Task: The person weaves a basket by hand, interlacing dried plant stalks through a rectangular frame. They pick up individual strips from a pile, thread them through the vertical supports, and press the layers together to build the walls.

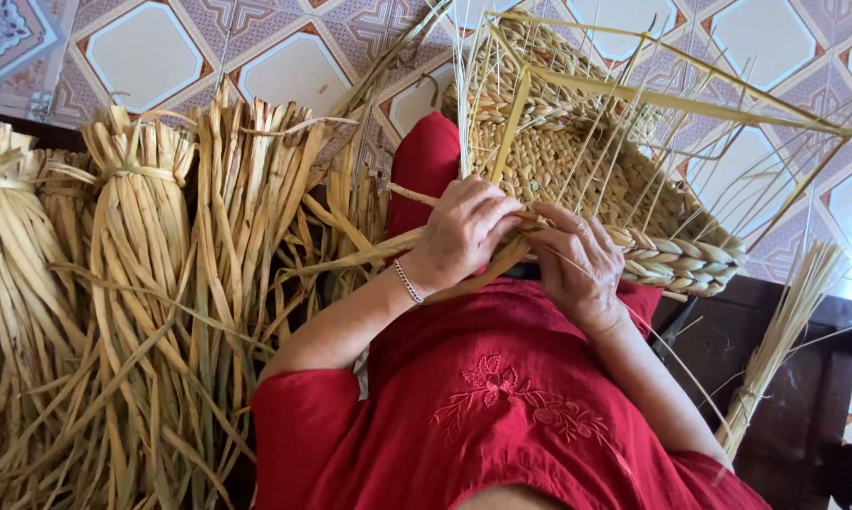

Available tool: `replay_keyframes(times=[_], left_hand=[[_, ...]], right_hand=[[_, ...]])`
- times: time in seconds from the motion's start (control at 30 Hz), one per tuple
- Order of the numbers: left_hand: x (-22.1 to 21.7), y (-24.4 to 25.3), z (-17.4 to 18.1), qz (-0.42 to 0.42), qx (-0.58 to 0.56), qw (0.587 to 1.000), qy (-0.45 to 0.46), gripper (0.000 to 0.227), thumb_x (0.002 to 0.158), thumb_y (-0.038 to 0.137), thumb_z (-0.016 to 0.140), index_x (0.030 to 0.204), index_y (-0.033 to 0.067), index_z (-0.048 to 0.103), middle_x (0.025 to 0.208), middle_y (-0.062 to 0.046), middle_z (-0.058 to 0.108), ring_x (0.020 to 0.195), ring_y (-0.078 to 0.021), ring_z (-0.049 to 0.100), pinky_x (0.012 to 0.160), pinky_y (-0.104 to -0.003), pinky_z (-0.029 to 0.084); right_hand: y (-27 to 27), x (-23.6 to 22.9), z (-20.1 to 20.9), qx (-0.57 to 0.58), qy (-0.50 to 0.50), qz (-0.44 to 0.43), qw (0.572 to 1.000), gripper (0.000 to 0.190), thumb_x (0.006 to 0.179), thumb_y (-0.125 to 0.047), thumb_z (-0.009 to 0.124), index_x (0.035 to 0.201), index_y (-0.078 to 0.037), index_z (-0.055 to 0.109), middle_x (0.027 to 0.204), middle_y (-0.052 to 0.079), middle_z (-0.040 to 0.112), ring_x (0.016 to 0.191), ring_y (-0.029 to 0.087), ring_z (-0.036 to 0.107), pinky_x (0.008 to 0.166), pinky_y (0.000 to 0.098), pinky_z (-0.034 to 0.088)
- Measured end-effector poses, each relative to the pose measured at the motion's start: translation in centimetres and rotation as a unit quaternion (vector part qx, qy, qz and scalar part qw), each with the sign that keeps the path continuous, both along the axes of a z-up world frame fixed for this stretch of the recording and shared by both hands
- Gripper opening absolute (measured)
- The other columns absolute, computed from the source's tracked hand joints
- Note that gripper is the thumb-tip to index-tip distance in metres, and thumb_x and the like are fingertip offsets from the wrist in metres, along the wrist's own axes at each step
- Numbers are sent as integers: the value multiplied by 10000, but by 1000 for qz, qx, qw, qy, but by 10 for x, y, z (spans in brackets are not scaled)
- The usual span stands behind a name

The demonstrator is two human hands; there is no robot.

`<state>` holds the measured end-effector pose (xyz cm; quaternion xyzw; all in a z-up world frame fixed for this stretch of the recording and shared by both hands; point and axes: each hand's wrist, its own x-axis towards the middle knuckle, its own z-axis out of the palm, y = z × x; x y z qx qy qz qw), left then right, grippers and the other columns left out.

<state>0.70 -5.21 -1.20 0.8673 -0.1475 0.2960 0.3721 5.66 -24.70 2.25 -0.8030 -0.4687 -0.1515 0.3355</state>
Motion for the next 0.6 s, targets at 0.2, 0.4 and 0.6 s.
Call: replay_keyframes(times=[0.2, 0.4, 0.6], left_hand=[[-1, 0, 0, 14, 120, 992, 31, 138, 882, 120, 774, 983, 99, 683, 921, -28, 562, 896, -207, 570, 769, -365, 457], [-33, 1, 4, 48, 144, 987, -45, 117, 939, 151, 749, 1001, 77, 683, 1004, -56, 577, 936, -203, 561, 779, -363, 500], [-85, 0, -35, 12, 228, 967, 111, 270, 856, 252, 693, 957, 4, 660, 864, -115, 637, 797, -218, 603, 688, -352, 552]], right_hand=[[3, 9, -12, 18, 33, -8, 999, 155, 933, 44, 743, 1013, -51, 650, 1041, 71, 733, 839, 243, 690, 736, 350, 540], [15, 20, -20, 3, 96, -78, 992, 168, 936, -42, 794, 1043, -73, 668, 931, 41, 696, 757, 206, 683, 674, 335, 541], [28, 13, -10, -8, 8, -94, 996, 412, 909, -50, 751, 1288, 3, 598, 1090, 153, 642, 814, 253, 683, 632, 311, 540]])
